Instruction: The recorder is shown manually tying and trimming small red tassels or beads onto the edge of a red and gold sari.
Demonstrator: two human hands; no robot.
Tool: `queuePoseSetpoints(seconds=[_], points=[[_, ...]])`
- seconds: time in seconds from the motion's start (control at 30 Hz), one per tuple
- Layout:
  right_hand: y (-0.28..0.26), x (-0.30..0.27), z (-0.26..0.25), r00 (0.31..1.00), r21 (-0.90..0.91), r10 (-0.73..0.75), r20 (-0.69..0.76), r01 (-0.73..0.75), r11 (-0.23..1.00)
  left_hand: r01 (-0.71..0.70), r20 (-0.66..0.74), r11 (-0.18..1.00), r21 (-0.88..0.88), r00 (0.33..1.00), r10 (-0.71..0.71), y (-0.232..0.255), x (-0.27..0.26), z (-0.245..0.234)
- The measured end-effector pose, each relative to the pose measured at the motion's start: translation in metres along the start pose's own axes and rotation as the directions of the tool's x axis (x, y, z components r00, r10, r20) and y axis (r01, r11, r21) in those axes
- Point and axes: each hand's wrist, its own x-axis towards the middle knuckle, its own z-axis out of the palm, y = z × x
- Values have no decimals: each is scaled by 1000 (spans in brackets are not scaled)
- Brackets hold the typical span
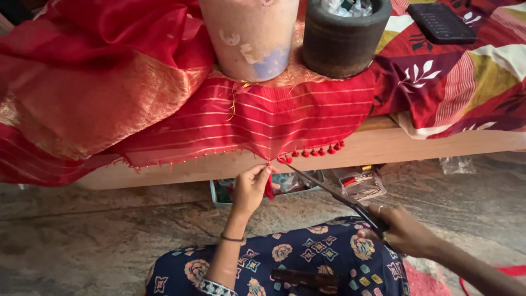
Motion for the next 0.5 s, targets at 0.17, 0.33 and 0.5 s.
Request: queuePoseSetpoints(seconds=[0.17, 0.33, 0.5], points=[[-31, -9, -24, 973, 4, -218, -79, 219, 976, 46, -40, 998, -45, 998, -48, 0, -21, 4], [-69, -6, -29, 995, -88, -103, 0, 102, 991, 40, -32, 997, 61, 999, -38, 12, -32, 2], [-54, 11, -23, 985, -165, -168, 29, 170, 971, 23, -50, 999, 25, 998, -22, 4, -38, 2]])
